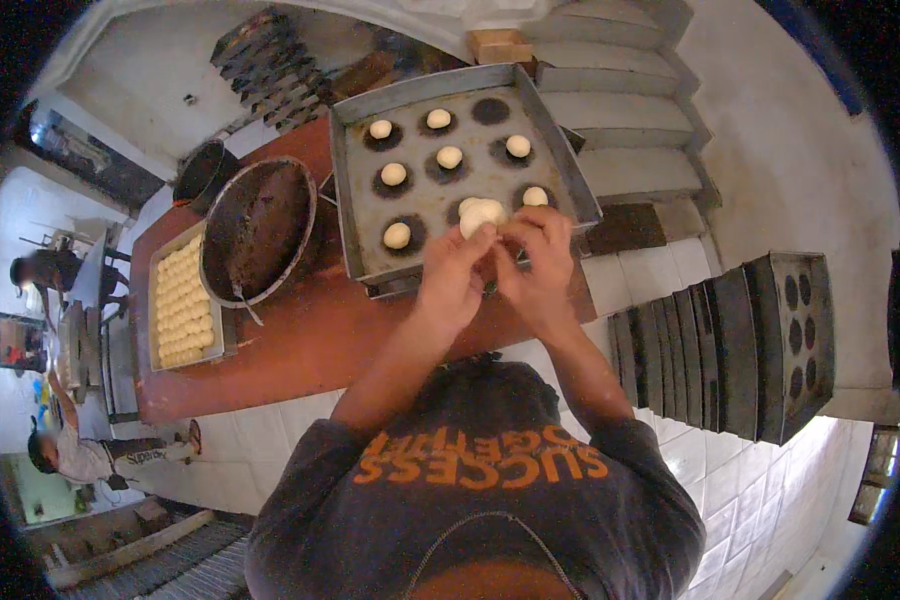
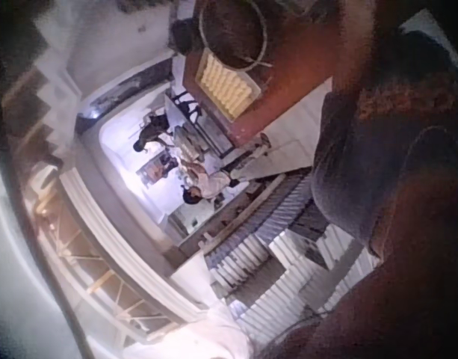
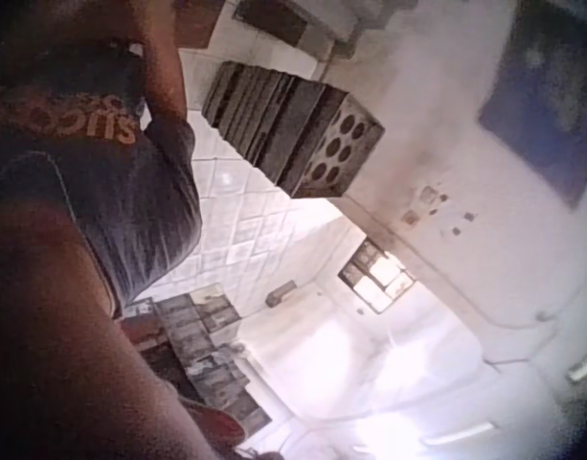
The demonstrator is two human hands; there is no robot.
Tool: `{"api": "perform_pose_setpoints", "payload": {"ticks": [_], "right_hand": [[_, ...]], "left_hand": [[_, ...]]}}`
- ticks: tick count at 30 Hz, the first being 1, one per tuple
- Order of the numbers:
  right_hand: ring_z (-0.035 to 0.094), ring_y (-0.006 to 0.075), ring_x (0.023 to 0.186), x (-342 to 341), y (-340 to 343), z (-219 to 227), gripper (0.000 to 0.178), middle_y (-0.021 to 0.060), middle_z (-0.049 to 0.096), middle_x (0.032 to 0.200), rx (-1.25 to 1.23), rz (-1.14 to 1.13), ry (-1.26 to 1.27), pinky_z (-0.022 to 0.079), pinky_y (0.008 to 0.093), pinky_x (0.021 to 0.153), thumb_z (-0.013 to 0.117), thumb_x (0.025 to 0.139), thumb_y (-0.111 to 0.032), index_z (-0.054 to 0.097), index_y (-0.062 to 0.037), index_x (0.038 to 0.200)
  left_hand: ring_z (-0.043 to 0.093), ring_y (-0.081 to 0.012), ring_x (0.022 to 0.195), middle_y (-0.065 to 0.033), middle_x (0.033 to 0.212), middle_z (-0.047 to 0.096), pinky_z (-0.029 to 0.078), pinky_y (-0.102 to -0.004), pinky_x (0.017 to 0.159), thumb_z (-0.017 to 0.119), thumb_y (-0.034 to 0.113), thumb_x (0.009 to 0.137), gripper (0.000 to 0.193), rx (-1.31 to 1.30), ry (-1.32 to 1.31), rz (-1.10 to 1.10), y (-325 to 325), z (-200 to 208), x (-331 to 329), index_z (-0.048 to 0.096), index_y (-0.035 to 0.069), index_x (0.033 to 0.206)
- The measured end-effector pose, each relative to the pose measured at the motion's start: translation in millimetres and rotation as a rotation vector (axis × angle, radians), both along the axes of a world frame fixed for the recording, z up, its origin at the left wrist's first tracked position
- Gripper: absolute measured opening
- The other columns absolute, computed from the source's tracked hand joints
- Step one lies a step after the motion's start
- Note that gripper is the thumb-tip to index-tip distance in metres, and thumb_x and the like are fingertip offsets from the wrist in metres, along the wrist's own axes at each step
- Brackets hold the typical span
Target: The person fills small pieces of dough with a dark paste using a spoon and places the rounded buns into a metal baking tray.
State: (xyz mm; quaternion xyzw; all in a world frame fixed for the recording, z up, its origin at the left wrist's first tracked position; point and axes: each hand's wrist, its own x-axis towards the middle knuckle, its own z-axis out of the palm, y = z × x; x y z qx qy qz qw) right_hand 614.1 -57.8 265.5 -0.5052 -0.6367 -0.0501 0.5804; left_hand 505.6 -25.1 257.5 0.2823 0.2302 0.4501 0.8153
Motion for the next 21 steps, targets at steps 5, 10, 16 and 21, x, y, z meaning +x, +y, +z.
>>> {"api": "perform_pose_setpoints", "payload": {"ticks": [5, 10, 16, 21], "right_hand": [[0.052, 0.0296, 0.084, 4, 2, -6, 0.023, 0.0122, 0.054, 0.091, -0.053, 0.093, 0.041, 0.043, 0.0377, 0.073, 0.064, 0.061, 0.002, 0.058, -0.0038, 0.082], [0.055, 0.0295, 0.079, -7, 12, -8, 0.022, 0.0106, 0.056, 0.085, 0.116, 0.004, -0.054, 0.046, 0.0363, 0.070, 0.065, 0.061, 0.002, 0.059, -0.0037, 0.082], [0.057, 0.0295, 0.082, -3, 12, -16, 0.024, 0.0137, 0.059, 0.089, 0.028, 0.063, 0.017, 0.047, 0.0348, 0.072, 0.065, 0.063, 0.002, 0.060, -0.0016, 0.087], [0.058, 0.0258, 0.089, 4, -10, 20, 0.024, 0.0157, 0.059, 0.096, -0.077, 0.199, 0.236, 0.046, 0.0327, 0.077, 0.064, 0.068, -0.002, 0.059, 0.0003, 0.092]], "left_hand": [[0.055, -0.0137, 0.085, -0.0035, 0.093, 0.057, 0.046, -0.0291, 0.075, 0.057, 0.014, 0.083, 0.022, -0.036, 0.075, 0.030, -1, 1, -5, 0.053, 0.004, 0.102], [0.054, -0.0130, 0.085, -0.0035, 0.093, 0.057, 0.045, -0.0295, 0.076, 0.057, 0.017, 0.084, 0.026, -0.065, -0.125, 0.098, -1, 2, 1, 0.051, 0.003, 0.105], [0.057, -0.0130, 0.084, -0.0076, 0.094, 0.059, 0.048, -0.0269, 0.075, 0.062, 0.004, 0.078, 0.028, 0.164, 0.114, 0.167, 17, -8, -6, 0.049, 0.000, 0.102], [0.061, -0.0146, 0.080, -0.0110, 0.092, 0.062, 0.050, -0.0269, 0.071, 0.063, -0.004, 0.070, 0.032, 0.728, 0.702, 0.243, 20, 19, -33, 0.053, -0.001, 0.101]]}}
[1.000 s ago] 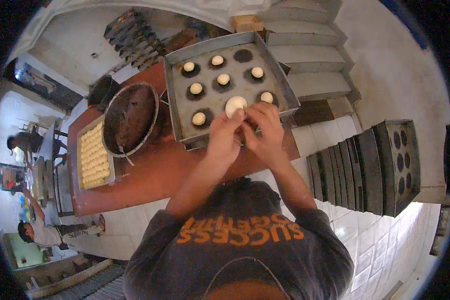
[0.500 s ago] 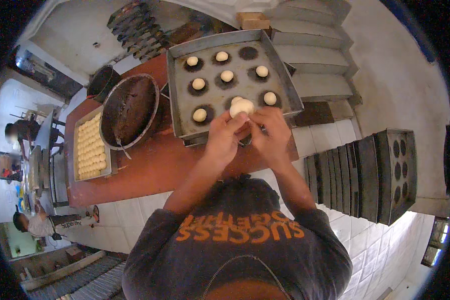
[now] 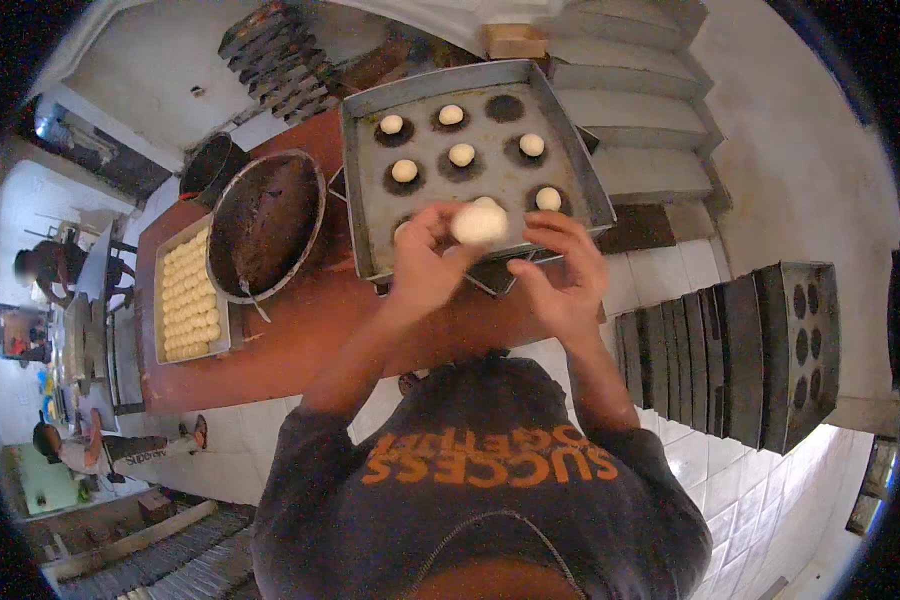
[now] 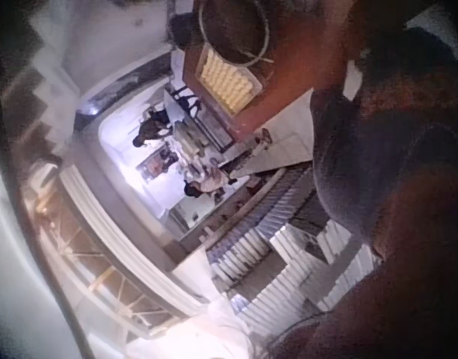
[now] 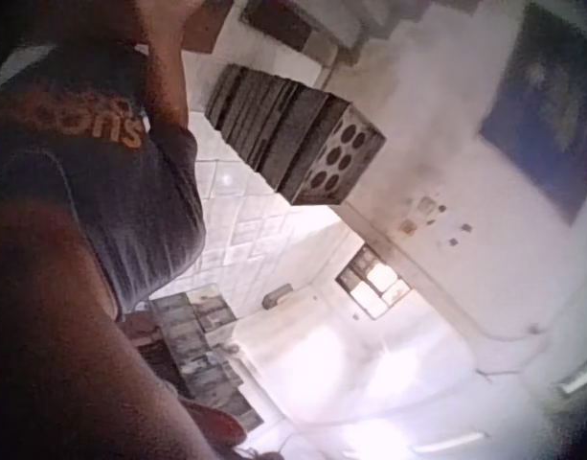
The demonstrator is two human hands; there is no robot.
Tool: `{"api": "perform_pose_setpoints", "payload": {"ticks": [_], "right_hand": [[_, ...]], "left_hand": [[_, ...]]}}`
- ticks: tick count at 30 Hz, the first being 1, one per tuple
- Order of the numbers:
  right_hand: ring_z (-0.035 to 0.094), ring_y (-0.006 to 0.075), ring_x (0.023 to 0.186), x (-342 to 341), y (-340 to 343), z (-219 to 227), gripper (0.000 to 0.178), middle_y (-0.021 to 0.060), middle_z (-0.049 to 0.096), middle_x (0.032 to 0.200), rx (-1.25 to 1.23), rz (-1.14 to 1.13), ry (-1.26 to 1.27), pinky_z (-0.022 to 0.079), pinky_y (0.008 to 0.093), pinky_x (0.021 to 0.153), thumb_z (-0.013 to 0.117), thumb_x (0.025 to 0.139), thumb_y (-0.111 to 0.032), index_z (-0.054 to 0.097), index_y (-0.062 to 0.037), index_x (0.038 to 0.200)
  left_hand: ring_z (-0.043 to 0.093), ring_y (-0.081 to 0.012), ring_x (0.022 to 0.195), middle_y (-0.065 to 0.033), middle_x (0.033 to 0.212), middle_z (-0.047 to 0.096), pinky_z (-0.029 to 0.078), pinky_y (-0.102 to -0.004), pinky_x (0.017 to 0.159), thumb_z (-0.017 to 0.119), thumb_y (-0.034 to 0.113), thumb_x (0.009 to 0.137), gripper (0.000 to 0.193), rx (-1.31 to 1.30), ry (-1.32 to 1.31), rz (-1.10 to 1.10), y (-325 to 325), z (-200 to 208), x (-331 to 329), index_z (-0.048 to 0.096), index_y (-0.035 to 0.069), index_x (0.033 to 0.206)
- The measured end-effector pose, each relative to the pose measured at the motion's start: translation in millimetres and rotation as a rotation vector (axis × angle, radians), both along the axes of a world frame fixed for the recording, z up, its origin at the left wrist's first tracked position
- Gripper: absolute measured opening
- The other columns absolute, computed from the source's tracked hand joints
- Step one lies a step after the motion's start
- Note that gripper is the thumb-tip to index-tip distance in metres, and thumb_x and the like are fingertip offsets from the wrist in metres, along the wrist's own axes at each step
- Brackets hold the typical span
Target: The person fills small pieces of dough with a dark paste using a spoon and places the rounded buns into a metal baking tray.
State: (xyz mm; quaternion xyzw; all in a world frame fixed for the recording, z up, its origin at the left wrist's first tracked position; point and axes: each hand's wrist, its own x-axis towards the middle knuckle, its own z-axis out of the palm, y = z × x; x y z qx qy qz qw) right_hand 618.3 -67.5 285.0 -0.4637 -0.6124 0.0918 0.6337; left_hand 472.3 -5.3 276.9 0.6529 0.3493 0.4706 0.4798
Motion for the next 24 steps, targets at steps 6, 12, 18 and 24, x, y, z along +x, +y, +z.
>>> {"api": "perform_pose_setpoints", "payload": {"ticks": [6, 12, 18, 24], "right_hand": [[0.056, 0.0218, 0.090, 6, -1, 7, 0.025, 0.0115, 0.058, 0.099, -0.179, 0.317, 0.469, 0.044, 0.0308, 0.078, 0.051, 0.085, -0.016, 0.055, 0.0025, 0.100], [0.055, 0.0215, 0.098, 7, 0, 1, 0.028, 0.0128, 0.054, 0.108, -0.457, 0.779, 1.226, 0.049, 0.0349, 0.081, 0.044, 0.089, -0.017, 0.049, 0.0030, 0.108], [0.055, 0.0252, 0.101, 7, -13, 7, 0.035, 0.0168, 0.052, 0.113, -0.524, 0.943, 1.334, 0.048, 0.0390, 0.086, 0.040, 0.091, -0.021, 0.045, 0.0059, 0.114], [0.053, 0.0251, 0.103, 14, -8, -9, 0.036, 0.0179, 0.050, 0.116, -0.518, 1.119, 1.507, 0.046, 0.0381, 0.089, 0.042, 0.090, -0.019, 0.043, 0.0065, 0.117]], "left_hand": [[0.061, -0.0216, 0.067, -0.0113, 0.087, 0.061, 0.048, -0.0300, 0.059, 0.066, -0.003, 0.064, 0.031, 0.661, 0.210, 0.041, -23, 44, -5, 0.062, 0.007, 0.093], [0.057, -0.0237, 0.068, -0.0098, 0.084, 0.059, 0.047, -0.0318, 0.056, 0.067, -0.002, 0.060, 0.027, 0.951, 0.224, -0.042, -10, 46, -4, 0.063, 0.005, 0.085], [0.055, -0.0242, 0.067, -0.0094, 0.081, 0.055, 0.045, -0.0324, 0.057, 0.067, -0.001, 0.057, 0.027, 1.157, 0.175, -0.087, -2, 32, -4, 0.061, 0.003, 0.083], [0.054, -0.0235, 0.075, -0.0088, 0.083, 0.054, 0.043, -0.0305, 0.058, 0.068, 0.001, 0.054, 0.028, 1.059, 0.186, -0.104, -5, 35, 4, 0.061, 0.005, 0.081]]}}
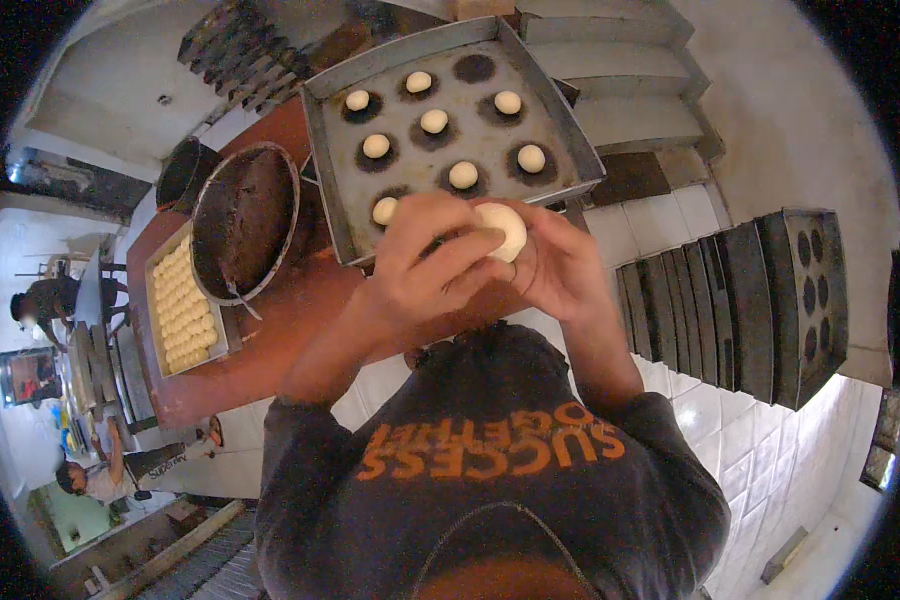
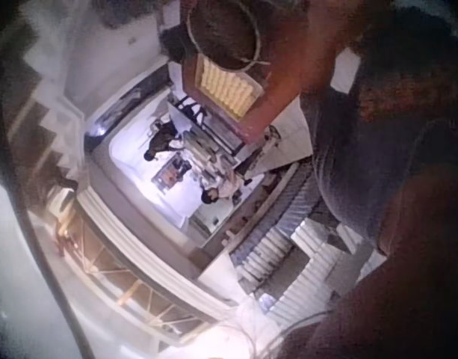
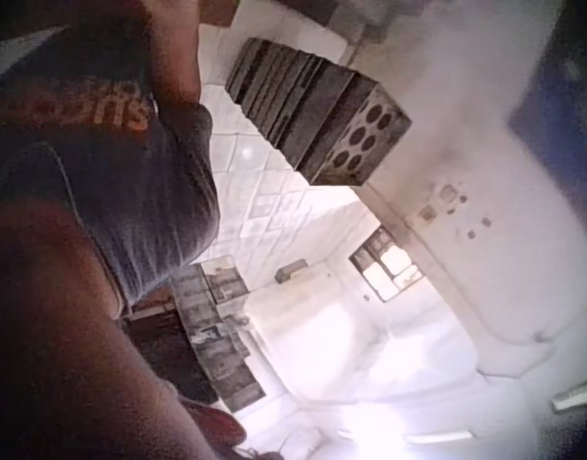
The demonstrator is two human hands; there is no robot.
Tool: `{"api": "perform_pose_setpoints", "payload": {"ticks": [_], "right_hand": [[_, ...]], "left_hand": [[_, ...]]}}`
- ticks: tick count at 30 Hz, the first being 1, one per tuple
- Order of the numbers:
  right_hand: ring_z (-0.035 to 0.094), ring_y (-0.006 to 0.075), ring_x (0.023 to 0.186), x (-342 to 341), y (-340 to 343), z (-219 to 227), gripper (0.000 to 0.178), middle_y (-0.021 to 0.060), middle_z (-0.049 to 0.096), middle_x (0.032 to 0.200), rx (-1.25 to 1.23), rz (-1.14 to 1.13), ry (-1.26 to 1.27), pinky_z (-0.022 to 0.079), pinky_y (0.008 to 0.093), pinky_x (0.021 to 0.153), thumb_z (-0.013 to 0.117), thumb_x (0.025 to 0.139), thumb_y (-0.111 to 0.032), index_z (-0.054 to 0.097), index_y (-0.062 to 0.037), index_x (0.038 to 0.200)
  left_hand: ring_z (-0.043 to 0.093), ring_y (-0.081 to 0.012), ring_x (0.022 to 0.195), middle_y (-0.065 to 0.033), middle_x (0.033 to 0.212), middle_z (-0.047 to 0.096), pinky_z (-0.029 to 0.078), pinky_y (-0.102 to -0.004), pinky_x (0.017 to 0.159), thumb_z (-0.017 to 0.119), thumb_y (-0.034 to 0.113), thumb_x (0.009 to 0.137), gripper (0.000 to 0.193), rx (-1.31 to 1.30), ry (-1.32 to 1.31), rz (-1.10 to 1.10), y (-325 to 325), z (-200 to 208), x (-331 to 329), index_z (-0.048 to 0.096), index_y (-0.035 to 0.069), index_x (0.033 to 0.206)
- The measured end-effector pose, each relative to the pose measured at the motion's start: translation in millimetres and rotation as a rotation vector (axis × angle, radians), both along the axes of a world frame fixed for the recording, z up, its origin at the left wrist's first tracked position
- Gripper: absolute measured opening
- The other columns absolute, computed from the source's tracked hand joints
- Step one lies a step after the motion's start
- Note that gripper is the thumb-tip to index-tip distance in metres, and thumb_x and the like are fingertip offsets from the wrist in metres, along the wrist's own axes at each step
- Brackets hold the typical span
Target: The person fills small pieces of dough with a dark paste using a spoon and places the rounded buns into a metal baking tray.
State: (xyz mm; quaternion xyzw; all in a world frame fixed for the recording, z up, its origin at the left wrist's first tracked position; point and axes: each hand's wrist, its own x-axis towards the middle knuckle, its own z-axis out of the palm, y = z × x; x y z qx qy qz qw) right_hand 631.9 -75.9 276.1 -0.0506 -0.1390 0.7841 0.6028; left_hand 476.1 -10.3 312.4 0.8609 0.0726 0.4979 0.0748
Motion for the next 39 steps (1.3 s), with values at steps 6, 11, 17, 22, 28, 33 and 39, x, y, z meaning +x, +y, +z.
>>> {"api": "perform_pose_setpoints", "payload": {"ticks": [6, 11, 17, 22, 28, 33, 39], "right_hand": [[0.054, 0.0289, 0.101, -7, 22, -7, 0.035, 0.0177, 0.051, 0.114, -0.057, -0.036, -0.253, 0.047, 0.0384, 0.088, 0.043, 0.090, -0.019, 0.044, 0.0072, 0.114], [0.052, 0.0329, 0.103, 9, 59, -15, 0.040, 0.0211, 0.052, 0.111, -0.111, -0.010, -0.381, 0.043, 0.0395, 0.092, 0.044, 0.090, -0.020, 0.041, 0.0103, 0.115], [0.054, 0.0172, 0.095, 47, 147, -15, 0.037, 0.0104, 0.058, 0.104, 0.290, -0.175, -1.469, 0.043, 0.0287, 0.084, 0.058, 0.081, -0.021, 0.053, 0.0008, 0.111], [0.059, 0.0200, 0.087, 86, 304, -45, 0.036, 0.0152, 0.061, 0.096, 0.209, -1.099, -1.850, 0.045, 0.0310, 0.077, 0.065, 0.073, -0.020, 0.058, -0.0010, 0.103], [0.057, 0.0343, 0.089, 106, 362, -140, 0.031, 0.0194, 0.060, 0.094, 0.398, -1.059, -2.376, 0.044, 0.0398, 0.080, 0.056, 0.069, -0.006, 0.058, -0.0006, 0.100], [0.056, 0.0340, 0.085, 96, 365, -139, 0.027, 0.0168, 0.061, 0.089, 0.570, -0.536, -2.517, 0.044, 0.0417, 0.074, 0.048, 0.067, 0.002, 0.061, -0.0023, 0.091], [0.053, 0.0332, 0.079, 48, 211, -99, 0.023, 0.0154, 0.057, 0.087, 0.274, -1.318, -2.308, 0.044, 0.0390, 0.069, 0.051, 0.071, 0.000, 0.059, -0.0038, 0.093]], "left_hand": [[0.045, -0.0181, 0.070, -0.0057, 0.081, 0.046, 0.038, -0.0286, 0.061, 0.075, 0.015, 0.062, 0.035, -0.123, -0.024, 0.069, 19, -28, -10, 0.056, 0.006, 0.090], [0.037, -0.0111, 0.074, -0.0028, 0.086, 0.040, 0.033, -0.0256, 0.068, 0.067, 0.028, 0.073, 0.048, -0.709, -0.659, 0.165, 14, -68, -31, 0.043, 0.003, 0.106], [0.044, -0.0124, 0.086, -0.0049, 0.096, 0.046, 0.037, -0.0264, 0.078, 0.056, 0.014, 0.081, 0.030, -1.038, -0.625, 0.680, -43, -136, -88, 0.044, 0.001, 0.105], [0.045, -0.0116, 0.084, -0.0049, 0.093, 0.048, 0.038, -0.0251, 0.077, 0.050, 0.007, 0.084, 0.023, -1.268, -0.691, 0.797, -74, -171, -114, 0.045, 0.001, 0.105], [0.046, -0.0114, 0.079, -0.0050, 0.087, 0.049, 0.040, -0.0250, 0.072, 0.051, 0.007, 0.084, 0.020, -1.284, -0.657, 0.847, -85, -169, -124, 0.047, 0.000, 0.102], [0.046, -0.0096, 0.076, -0.0034, 0.084, 0.048, 0.040, -0.0235, 0.067, 0.053, 0.007, 0.083, 0.020, -1.289, -0.565, 0.792, -73, -168, -142, 0.047, -0.001, 0.100], [0.047, -0.0089, 0.077, -0.0033, 0.085, 0.050, 0.040, -0.0235, 0.065, 0.054, 0.009, 0.083, 0.020, -1.325, -0.374, 0.548, -53, -136, -147, 0.049, 0.000, 0.100]]}}
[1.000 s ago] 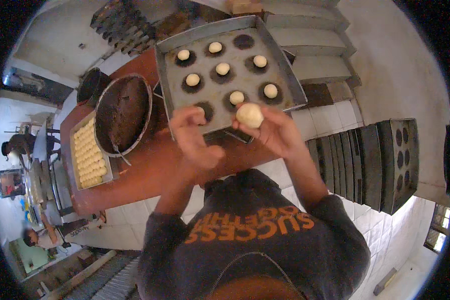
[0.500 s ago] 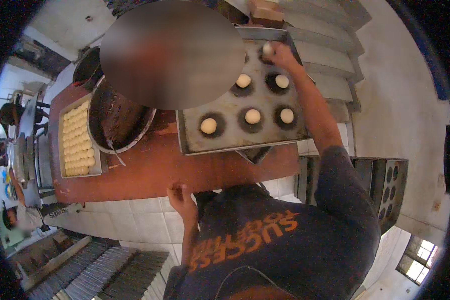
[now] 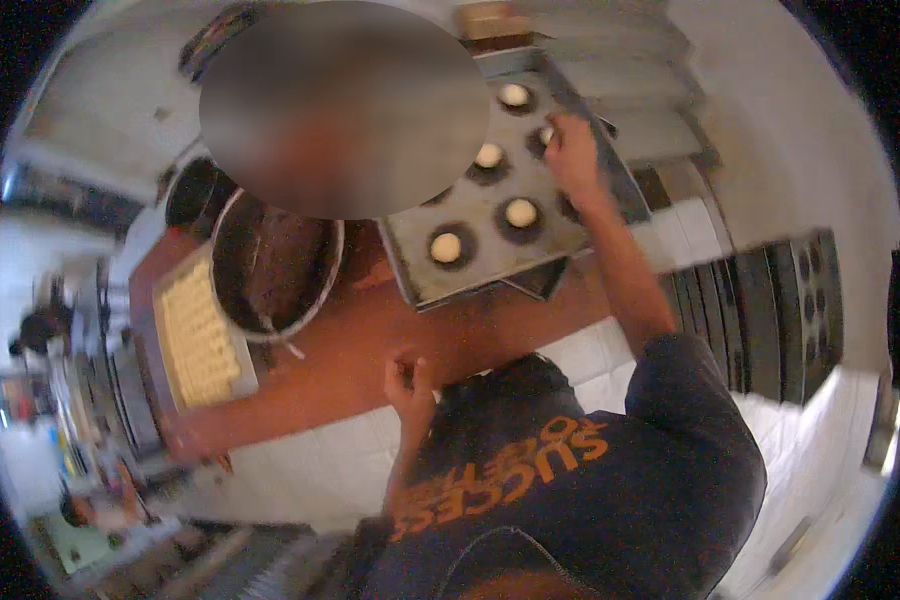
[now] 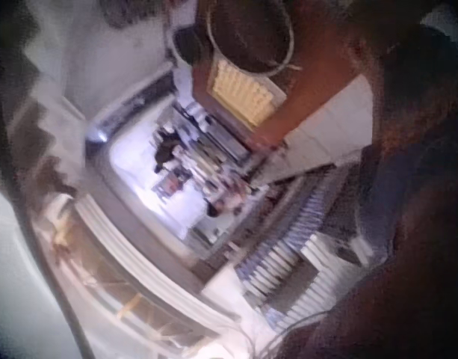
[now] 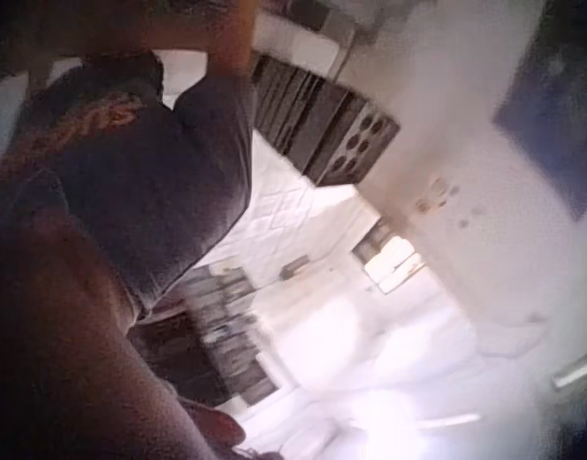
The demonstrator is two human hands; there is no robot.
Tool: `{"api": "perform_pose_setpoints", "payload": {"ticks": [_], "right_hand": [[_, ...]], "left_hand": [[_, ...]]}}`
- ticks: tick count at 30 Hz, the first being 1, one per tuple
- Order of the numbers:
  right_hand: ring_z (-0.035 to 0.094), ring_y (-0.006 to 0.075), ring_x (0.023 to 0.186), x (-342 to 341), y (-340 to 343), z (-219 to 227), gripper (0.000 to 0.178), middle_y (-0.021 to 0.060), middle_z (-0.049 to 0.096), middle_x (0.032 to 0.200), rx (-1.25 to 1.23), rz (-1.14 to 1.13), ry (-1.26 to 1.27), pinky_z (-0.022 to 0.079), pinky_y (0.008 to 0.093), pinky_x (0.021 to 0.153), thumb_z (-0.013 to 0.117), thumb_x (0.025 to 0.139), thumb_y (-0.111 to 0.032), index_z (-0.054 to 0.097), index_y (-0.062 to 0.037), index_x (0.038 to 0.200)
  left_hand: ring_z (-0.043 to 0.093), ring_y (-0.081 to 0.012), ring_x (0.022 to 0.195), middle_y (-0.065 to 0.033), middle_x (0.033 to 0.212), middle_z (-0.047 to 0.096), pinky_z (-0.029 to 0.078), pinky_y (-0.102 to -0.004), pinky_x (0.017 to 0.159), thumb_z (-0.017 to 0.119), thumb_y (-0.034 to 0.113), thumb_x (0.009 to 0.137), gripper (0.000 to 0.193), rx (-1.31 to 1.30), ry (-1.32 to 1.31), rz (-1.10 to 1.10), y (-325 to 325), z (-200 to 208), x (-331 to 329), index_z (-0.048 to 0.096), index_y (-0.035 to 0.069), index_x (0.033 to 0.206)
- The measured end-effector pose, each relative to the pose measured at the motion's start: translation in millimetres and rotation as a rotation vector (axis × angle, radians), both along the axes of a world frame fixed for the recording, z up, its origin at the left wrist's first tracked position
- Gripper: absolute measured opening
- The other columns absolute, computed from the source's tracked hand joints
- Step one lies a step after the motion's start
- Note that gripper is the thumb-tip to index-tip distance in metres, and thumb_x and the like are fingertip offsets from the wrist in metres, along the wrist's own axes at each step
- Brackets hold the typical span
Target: The person fills small pieces of dough with a dark paste using a spoon and places the rounded buns into a metal baking tray.
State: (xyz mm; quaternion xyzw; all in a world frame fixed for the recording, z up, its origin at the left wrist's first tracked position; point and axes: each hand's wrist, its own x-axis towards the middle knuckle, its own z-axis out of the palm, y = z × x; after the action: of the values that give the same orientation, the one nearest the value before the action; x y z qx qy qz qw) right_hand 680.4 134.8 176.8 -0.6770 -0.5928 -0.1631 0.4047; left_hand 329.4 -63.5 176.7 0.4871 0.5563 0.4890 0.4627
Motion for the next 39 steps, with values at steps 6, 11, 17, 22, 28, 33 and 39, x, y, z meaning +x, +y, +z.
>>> {"api": "perform_pose_setpoints", "payload": {"ticks": [6, 11, 17, 22, 28, 33, 39], "right_hand": [[0.054, 0.0293, 0.078, -27, -225, -32, 0.016, 0.0149, 0.056, 0.083, 0.068, -0.326, 0.349, 0.044, 0.0358, 0.068, 0.055, 0.075, -0.005, 0.057, -0.0033, 0.090], [0.054, 0.0304, 0.088, 127, -396, -14, 0.022, 0.0133, 0.057, 0.090, 0.107, -0.869, 0.347, 0.043, 0.0384, 0.077, 0.059, 0.075, -0.014, 0.057, -0.0038, 0.094], [0.046, 0.0312, 0.103, 287, -495, 41, 0.046, 0.0138, 0.052, 0.107, -0.195, -1.339, -0.574, 0.040, 0.0408, 0.082, 0.058, 0.076, -0.040, 0.051, -0.0071, 0.107], [0.059, 0.0305, 0.059, 360, -510, 10, 0.048, 0.0118, 0.060, 0.064, -0.400, -1.260, -0.231, 0.046, 0.0415, 0.056, 0.051, 0.076, -0.054, 0.060, -0.0078, 0.073], [0.060, 0.0318, 0.068, 414, -531, 174, 0.051, 0.0153, 0.062, 0.070, -0.201, -1.245, -0.101, 0.045, 0.0392, 0.061, 0.053, 0.075, -0.055, 0.063, -0.0051, 0.076], [0.058, 0.0283, 0.064, 387, -553, 295, 0.040, 0.0146, 0.062, 0.075, -0.125, -1.206, -0.394, 0.045, 0.0359, 0.060, 0.062, 0.075, -0.043, 0.062, -0.0029, 0.077], [0.054, 0.0313, 0.058, 327, -504, 309, 0.037, 0.0111, 0.054, 0.062, 0.208, -0.308, -1.064, 0.046, 0.0378, 0.057, 0.067, 0.075, -0.034, 0.057, 0.0014, 0.070]], "left_hand": [[0.052, -0.0163, 0.085, -0.0084, 0.095, 0.054, 0.041, -0.0280, 0.078, 0.052, 0.010, 0.083, 0.021, 0.013, 0.162, -0.557, 17, -17, 12, 0.052, 0.000, 0.101], [0.051, -0.0153, 0.084, -0.0074, 0.094, 0.055, 0.042, -0.0270, 0.076, 0.050, 0.008, 0.083, 0.018, 0.117, 0.254, -0.872, 4, -10, 77, 0.054, -0.001, 0.099], [0.051, -0.0131, 0.080, -0.0059, 0.089, 0.055, 0.042, -0.0254, 0.072, 0.051, 0.007, 0.083, 0.017, -0.013, 0.130, -0.816, -32, -16, 173, 0.055, 0.000, 0.098], [0.050, -0.0110, 0.075, -0.0046, 0.084, 0.054, 0.041, -0.0236, 0.067, 0.052, 0.008, 0.083, 0.016, 0.016, 0.187, -0.923, -61, -5, 272, 0.055, 0.001, 0.097], [0.049, -0.0091, 0.070, -0.0018, 0.080, 0.054, 0.042, -0.0228, 0.064, 0.052, 0.009, 0.083, 0.014, 0.098, 0.001, -0.936, -76, -11, 336, 0.056, 0.002, 0.095], [0.051, -0.0096, 0.074, -0.0029, 0.083, 0.056, 0.042, -0.0228, 0.068, 0.053, 0.009, 0.083, 0.016, 0.040, -0.068, -0.890, -56, 8, 371, 0.057, 0.001, 0.096], [0.057, -0.0229, 0.094, -0.0129, 0.106, 0.057, 0.043, -0.0338, 0.083, 0.052, 0.038, 0.085, 0.057, -0.347, -0.769, -1.143, -24, 73, 422, 0.034, 0.004, 0.127]]}}
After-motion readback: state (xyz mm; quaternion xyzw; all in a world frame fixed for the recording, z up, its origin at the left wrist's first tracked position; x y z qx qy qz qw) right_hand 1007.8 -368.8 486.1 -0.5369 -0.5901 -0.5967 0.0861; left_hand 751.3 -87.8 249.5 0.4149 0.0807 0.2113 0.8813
